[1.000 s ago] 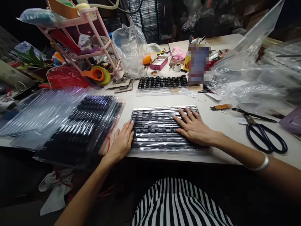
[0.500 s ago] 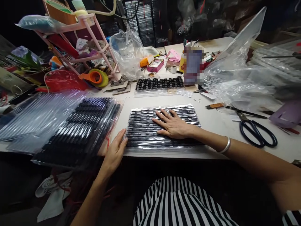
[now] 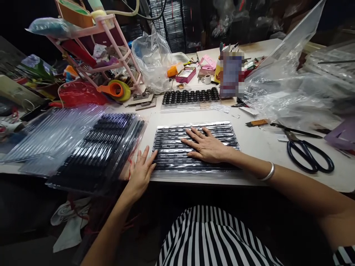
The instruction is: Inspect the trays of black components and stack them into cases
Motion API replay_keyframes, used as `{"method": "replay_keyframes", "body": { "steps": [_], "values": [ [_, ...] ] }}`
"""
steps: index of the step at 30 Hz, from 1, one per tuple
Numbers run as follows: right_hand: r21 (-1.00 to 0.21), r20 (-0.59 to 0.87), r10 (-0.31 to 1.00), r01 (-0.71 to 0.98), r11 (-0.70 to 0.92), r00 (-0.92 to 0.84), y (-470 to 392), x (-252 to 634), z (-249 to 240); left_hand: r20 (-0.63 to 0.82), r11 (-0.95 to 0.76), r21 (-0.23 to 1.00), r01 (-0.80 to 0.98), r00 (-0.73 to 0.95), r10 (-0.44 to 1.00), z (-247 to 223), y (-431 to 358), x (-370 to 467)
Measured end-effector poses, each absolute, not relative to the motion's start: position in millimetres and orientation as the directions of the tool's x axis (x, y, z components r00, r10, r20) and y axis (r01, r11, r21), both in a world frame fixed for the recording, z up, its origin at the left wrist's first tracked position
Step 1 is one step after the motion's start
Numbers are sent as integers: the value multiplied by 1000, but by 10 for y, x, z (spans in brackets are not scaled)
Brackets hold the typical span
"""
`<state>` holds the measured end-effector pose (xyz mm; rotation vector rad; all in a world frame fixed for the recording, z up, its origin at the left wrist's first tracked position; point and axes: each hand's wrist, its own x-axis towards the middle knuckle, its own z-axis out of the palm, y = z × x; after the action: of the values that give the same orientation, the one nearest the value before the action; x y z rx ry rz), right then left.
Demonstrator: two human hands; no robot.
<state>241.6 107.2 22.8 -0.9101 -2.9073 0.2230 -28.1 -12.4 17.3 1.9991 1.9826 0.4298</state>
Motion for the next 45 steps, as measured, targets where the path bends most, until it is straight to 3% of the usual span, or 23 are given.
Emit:
{"method": "replay_keyframes", "body": {
  "steps": [3,5,7,10,12,14,16,18,22,32,37,41,45],
  "values": [
    [-109,124,539,528,842,-833,1011,2400,231,-51,-162,185,969,174,983,263,-9,-201],
    [-82,138,525,519,851,-840,955,2379,239,-93,-245,149,958,260,961,295,80,-168],
    [-95,97,537,530,843,-838,903,2361,252,-123,-268,252,930,306,944,296,153,-174],
    [-161,38,544,532,831,-839,860,2359,262,-41,-199,561,804,266,963,246,173,-226],
    [-193,46,530,513,836,-847,852,2373,256,84,-92,733,674,45,995,192,122,-255],
    [-196,85,531,508,839,-843,847,2389,243,147,-3,822,570,-207,967,151,44,-270],
    [-180,126,539,515,838,-833,839,2399,230,117,67,870,489,-336,935,148,-31,-279],
    [-165,145,543,521,837,-827,829,2403,224,-8,139,942,306,-392,920,195,-80,-294],
    [-154,157,552,532,833,-819,818,2399,222,-262,252,965,-77,-377,888,362,-83,-362],
    [-179,161,557,531,828,-814,825,2397,210,-338,289,938,-193,-315,887,479,-112,-380],
    [-182,163,550,523,833,-819,831,2400,175,-357,316,933,-172,-329,874,479,-195,-420],
    [-168,187,534,509,844,-825,844,2397,135,-204,288,946,152,-412,888,397,-230,-433],
    [-159,182,533,510,845,-826,847,2395,119,27,181,858,481,-393,919,322,-139,-323]
  ]
}}
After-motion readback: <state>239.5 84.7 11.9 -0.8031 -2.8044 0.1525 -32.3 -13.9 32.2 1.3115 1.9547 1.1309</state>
